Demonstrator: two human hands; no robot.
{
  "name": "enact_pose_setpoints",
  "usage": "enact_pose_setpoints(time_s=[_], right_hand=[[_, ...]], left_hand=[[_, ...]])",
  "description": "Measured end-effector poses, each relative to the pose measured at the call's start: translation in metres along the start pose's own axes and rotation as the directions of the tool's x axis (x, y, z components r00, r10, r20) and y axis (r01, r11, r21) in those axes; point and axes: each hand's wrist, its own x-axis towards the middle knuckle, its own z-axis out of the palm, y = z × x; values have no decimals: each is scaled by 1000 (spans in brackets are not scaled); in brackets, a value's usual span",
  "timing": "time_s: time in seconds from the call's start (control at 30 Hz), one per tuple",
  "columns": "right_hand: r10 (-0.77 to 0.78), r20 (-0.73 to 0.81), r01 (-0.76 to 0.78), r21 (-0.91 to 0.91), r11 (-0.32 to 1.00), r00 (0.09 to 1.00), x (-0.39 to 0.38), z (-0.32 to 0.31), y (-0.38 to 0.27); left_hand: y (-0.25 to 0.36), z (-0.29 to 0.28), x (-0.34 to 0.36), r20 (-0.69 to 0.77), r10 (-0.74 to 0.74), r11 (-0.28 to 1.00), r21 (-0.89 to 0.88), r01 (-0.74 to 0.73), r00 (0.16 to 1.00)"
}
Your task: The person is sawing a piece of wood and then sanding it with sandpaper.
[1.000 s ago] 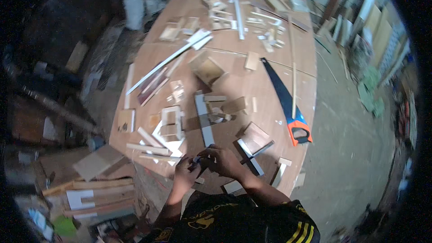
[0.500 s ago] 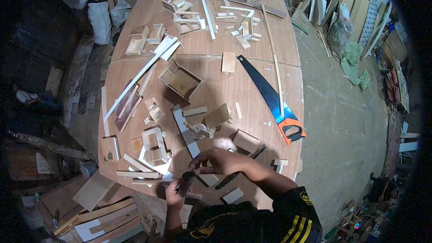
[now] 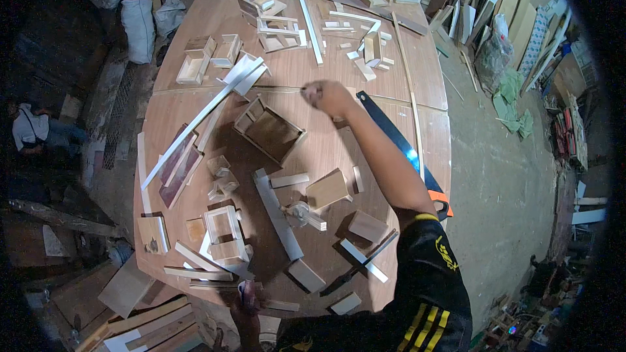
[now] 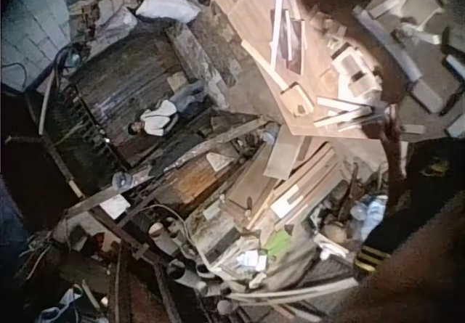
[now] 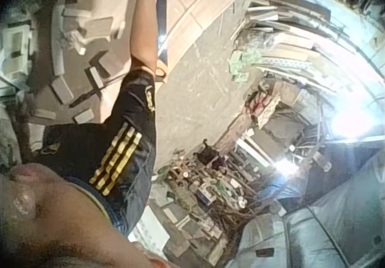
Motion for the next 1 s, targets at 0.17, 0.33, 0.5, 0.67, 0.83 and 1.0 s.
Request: enact_pose_setpoints(time_s=[0.17, 0.33, 0.5, 0.67, 0.83, 1.0], right_hand=[[8, -61, -29, -352, 935, 998, 94, 15, 31], [243, -105, -265, -375, 889, 964, 143, 43, 52], [350, 27, -308, -418, 855, 936, 153, 54, 62], [402, -135, -424, -297, 855, 905, 134, 42, 65], [437, -143, -455, -405, 793, 888, 114, 39, 33], [341, -276, -433, -437, 788, 899, 101, 49, 18]], left_hand=[[-28, -17, 5, -7, -86, 988, 126, 86, 996], [-41, -38, -6, 25, -11, 998, 63, 10, 1000], [-43, -35, -1, -107, -181, 966, -207, 156, 978], [-33, -26, 5, -117, -283, 958, -79, 275, 952], [-69, -40, 8, -15, -94, 993, -68, 92, 995], [-65, -41, 11, 41, -100, 986, -129, 104, 994]])
